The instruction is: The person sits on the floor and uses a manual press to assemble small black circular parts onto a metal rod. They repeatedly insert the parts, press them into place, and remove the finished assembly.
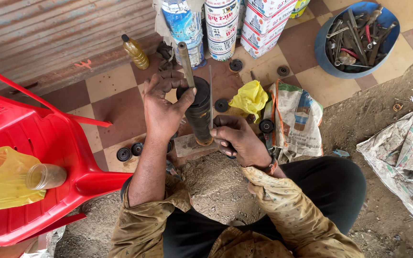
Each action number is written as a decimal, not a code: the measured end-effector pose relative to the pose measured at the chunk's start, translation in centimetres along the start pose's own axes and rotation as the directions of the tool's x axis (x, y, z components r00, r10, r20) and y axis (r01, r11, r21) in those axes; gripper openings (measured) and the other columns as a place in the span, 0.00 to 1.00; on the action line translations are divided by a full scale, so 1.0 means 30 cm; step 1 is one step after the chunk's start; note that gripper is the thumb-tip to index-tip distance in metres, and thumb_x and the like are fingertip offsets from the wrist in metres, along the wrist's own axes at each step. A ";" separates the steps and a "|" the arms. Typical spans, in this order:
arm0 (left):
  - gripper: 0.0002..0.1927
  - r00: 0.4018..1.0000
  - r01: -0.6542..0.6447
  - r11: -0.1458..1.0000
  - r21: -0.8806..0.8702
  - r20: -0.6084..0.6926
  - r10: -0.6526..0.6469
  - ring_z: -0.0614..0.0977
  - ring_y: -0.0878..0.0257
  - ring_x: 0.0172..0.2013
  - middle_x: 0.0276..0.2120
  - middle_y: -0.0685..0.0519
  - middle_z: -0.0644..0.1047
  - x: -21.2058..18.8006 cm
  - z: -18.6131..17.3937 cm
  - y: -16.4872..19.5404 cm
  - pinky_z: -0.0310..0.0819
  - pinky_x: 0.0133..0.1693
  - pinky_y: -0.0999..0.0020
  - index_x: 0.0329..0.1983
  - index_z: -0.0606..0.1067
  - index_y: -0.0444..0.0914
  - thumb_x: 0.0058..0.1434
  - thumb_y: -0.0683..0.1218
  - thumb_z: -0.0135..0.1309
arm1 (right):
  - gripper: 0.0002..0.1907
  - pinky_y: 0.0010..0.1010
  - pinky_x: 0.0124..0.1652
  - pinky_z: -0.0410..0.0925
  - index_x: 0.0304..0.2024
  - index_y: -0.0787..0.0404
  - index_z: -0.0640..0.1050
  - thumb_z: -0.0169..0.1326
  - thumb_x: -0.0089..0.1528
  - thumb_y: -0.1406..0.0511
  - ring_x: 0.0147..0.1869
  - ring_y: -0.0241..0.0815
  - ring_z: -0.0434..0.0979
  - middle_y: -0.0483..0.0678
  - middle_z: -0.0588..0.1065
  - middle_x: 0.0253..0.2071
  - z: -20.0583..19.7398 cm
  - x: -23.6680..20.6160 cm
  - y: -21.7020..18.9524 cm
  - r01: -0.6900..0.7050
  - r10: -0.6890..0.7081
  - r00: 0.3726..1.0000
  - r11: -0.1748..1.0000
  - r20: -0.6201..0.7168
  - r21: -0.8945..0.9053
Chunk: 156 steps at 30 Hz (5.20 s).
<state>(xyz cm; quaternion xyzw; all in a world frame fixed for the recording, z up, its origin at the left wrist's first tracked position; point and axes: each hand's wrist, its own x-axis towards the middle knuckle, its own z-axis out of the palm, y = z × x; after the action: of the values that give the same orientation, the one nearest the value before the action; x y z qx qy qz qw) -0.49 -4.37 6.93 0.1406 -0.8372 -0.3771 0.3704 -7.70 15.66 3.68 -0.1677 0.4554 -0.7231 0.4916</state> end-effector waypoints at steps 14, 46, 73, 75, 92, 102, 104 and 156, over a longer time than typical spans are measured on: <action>0.10 1.000 0.020 0.999 -0.035 0.007 -0.020 0.77 0.57 0.52 0.47 0.52 0.81 -0.012 0.029 -0.006 0.69 0.57 0.59 0.40 0.84 0.39 0.55 0.41 0.71 | 0.08 0.23 0.19 0.53 0.35 0.66 0.74 0.56 0.64 0.66 0.18 0.28 0.60 0.40 0.62 0.20 -0.008 0.009 0.004 -0.037 0.046 0.996 0.991 0.071 -0.128; 0.11 0.997 0.069 0.997 -0.043 0.030 -0.067 0.77 0.59 0.51 0.43 0.53 0.80 -0.030 0.050 -0.021 0.70 0.57 0.60 0.41 0.83 0.38 0.57 0.42 0.72 | 0.17 0.23 0.21 0.53 0.33 0.60 0.73 0.54 0.67 0.54 0.21 0.28 0.60 0.37 0.62 0.22 -0.016 0.028 -0.017 -0.006 0.012 0.997 0.996 0.074 -0.083; 0.13 0.982 0.169 0.960 -0.224 0.118 -0.145 0.77 0.55 0.56 0.54 0.42 0.76 -0.045 0.171 -0.043 0.68 0.63 0.60 0.46 0.81 0.35 0.63 0.47 0.69 | 0.12 0.22 0.25 0.58 0.35 0.65 0.82 0.59 0.68 0.63 0.25 0.24 0.64 0.37 0.70 0.23 -0.184 0.169 0.126 -0.019 -0.136 0.950 0.872 0.280 0.490; 0.13 0.981 0.170 0.962 -0.215 0.132 -0.144 0.77 0.53 0.60 0.55 0.43 0.76 -0.033 0.174 -0.047 0.69 0.66 0.57 0.48 0.81 0.38 0.65 0.48 0.68 | 0.11 0.22 0.25 0.60 0.36 0.64 0.82 0.60 0.67 0.62 0.26 0.23 0.65 0.36 0.71 0.23 -0.201 0.188 0.127 -0.006 -0.143 0.949 0.883 0.281 0.470; 0.12 0.947 0.296 0.909 -0.294 0.211 -0.241 0.79 0.53 0.58 0.59 0.44 0.76 -0.075 0.138 -0.122 0.77 0.59 0.52 0.54 0.81 0.43 0.69 0.46 0.61 | 0.09 0.24 0.31 0.69 0.38 0.65 0.82 0.60 0.66 0.64 0.30 0.27 0.73 0.40 0.76 0.26 -0.246 0.213 0.174 0.025 -0.196 0.944 0.846 0.267 0.532; 0.12 0.963 0.263 0.912 -0.315 0.140 -0.230 0.78 0.54 0.63 0.62 0.43 0.75 -0.102 0.132 -0.136 0.75 0.65 0.52 0.55 0.80 0.42 0.70 0.43 0.60 | 0.10 0.25 0.30 0.70 0.35 0.65 0.80 0.57 0.67 0.64 0.28 0.28 0.75 0.41 0.76 0.24 -0.245 0.213 0.186 -0.094 -0.139 0.929 0.809 0.344 0.581; 0.10 0.961 0.269 0.913 -0.307 0.146 -0.234 0.78 0.54 0.62 0.62 0.43 0.75 -0.108 0.123 -0.139 0.75 0.65 0.52 0.54 0.80 0.41 0.70 0.43 0.60 | 0.10 0.25 0.30 0.70 0.36 0.65 0.80 0.57 0.67 0.64 0.29 0.28 0.75 0.41 0.76 0.24 -0.248 0.215 0.190 -0.070 -0.156 0.928 0.817 0.337 0.572; 0.15 0.983 0.172 0.873 -0.456 0.016 -0.185 0.78 0.60 0.49 0.52 0.44 0.77 -0.145 0.139 -0.158 0.73 0.55 0.69 0.48 0.78 0.34 0.63 0.41 0.71 | 0.34 0.50 0.55 0.68 0.61 0.62 0.70 0.70 0.57 0.63 0.65 0.60 0.66 0.59 0.64 0.63 -1.103 0.315 0.839 -0.683 -0.570 0.598 0.005 -0.563 -0.730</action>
<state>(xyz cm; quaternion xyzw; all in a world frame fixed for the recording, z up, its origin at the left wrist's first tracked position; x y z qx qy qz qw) -0.73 -3.13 -0.64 0.1319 -0.7036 -0.5932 0.3684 -20.84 21.29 -36.49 -0.0929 0.9873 -0.1281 -0.0127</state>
